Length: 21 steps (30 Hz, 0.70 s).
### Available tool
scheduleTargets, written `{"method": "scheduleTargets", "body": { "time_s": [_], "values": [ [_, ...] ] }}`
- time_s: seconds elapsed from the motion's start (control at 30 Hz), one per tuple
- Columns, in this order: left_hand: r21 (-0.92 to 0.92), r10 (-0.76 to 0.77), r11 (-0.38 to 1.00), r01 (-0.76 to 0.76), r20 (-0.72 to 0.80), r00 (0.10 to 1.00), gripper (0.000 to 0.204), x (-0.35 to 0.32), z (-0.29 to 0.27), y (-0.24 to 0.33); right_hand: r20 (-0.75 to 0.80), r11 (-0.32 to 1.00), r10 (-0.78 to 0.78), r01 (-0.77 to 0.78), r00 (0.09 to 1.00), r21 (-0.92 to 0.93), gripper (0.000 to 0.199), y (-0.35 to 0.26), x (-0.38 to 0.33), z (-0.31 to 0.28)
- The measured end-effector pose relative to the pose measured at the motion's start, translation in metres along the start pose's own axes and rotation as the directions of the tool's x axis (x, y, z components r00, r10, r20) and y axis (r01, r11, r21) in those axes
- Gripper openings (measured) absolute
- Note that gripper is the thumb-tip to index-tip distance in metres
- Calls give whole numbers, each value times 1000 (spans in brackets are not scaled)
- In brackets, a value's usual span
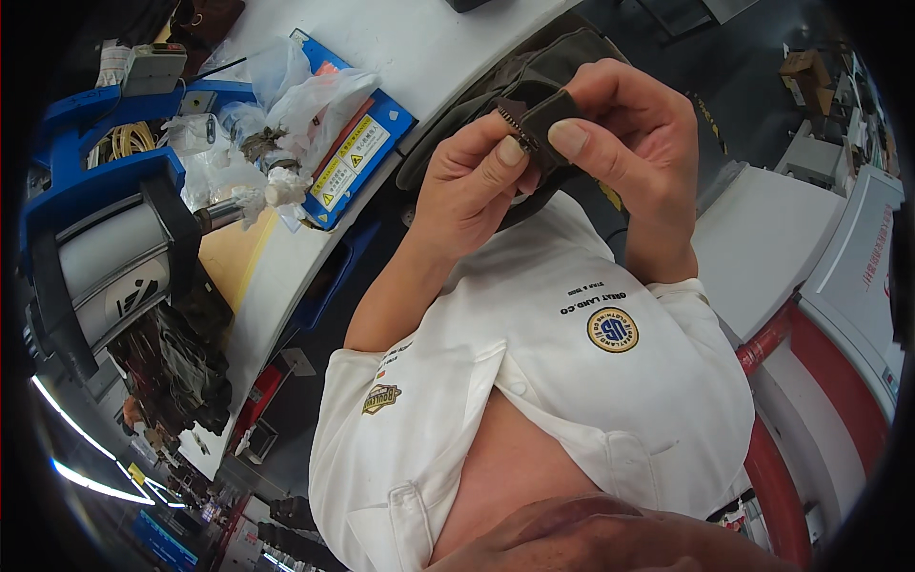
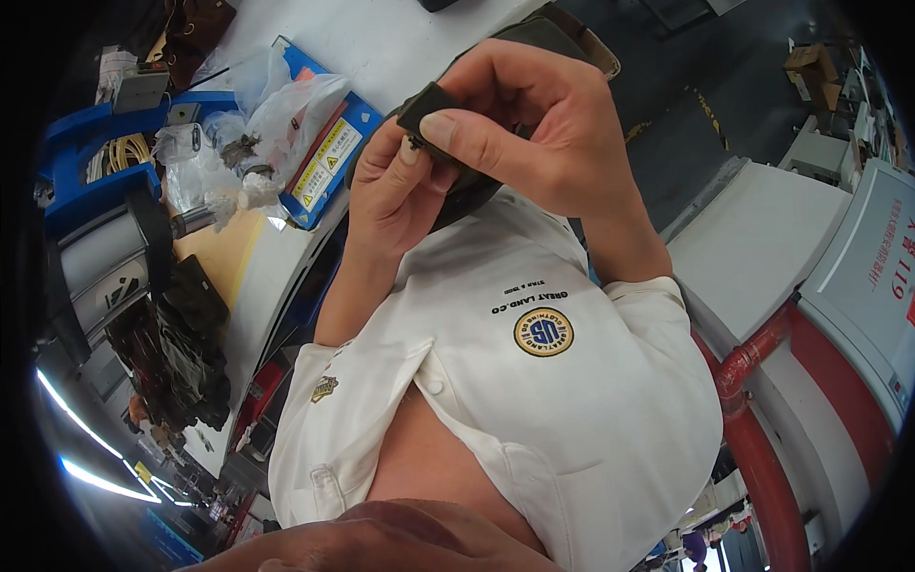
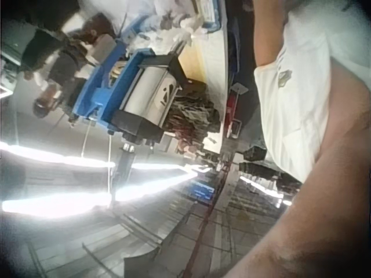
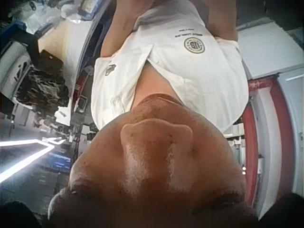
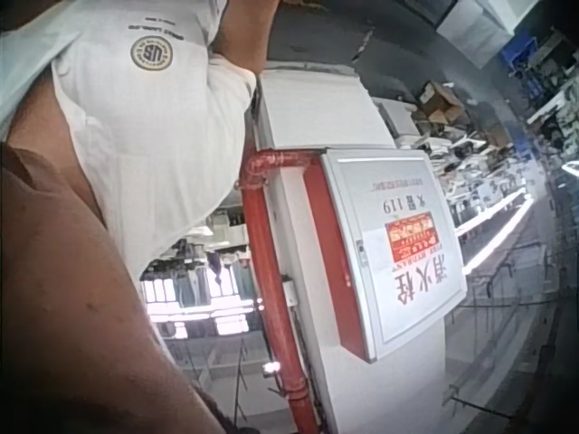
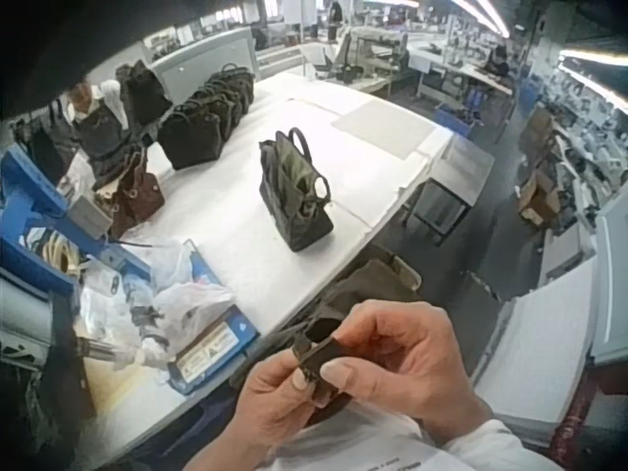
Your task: The person attaches metal clips onto the zipper ends of fabric bags by hand, presses them using a pneumatic press machine, and places the finished bags into a box.
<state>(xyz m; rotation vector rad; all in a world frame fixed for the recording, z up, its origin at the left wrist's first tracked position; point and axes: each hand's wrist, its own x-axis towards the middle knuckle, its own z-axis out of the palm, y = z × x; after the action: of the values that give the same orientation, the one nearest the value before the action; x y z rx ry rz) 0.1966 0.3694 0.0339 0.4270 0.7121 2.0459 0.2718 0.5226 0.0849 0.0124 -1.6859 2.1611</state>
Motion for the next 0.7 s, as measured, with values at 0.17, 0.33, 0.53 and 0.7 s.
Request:
{"method": "scheduleTargets", "body": {
  "time_s": [0.17,0.33,0.53,0.7],
  "values": [
    [60,-23,998,24,-15,1000,23,-5,3,8,-2,997,-36,36,999,-66,13,-2,0,-7],
    [972,350,12,-233,214,912,32,-7,10,39,84,970,-73,91,994,-227,12,-6,11,-22],
    [876,221,182,-446,406,887,28,22,15,49,377,914,-141,267,915,-306,16,-20,40,-18],
    [730,90,682,-51,-14,996,14,15,26,45,155,624,-357,359,921,-694,23,-16,41,-6]
  ]
}}
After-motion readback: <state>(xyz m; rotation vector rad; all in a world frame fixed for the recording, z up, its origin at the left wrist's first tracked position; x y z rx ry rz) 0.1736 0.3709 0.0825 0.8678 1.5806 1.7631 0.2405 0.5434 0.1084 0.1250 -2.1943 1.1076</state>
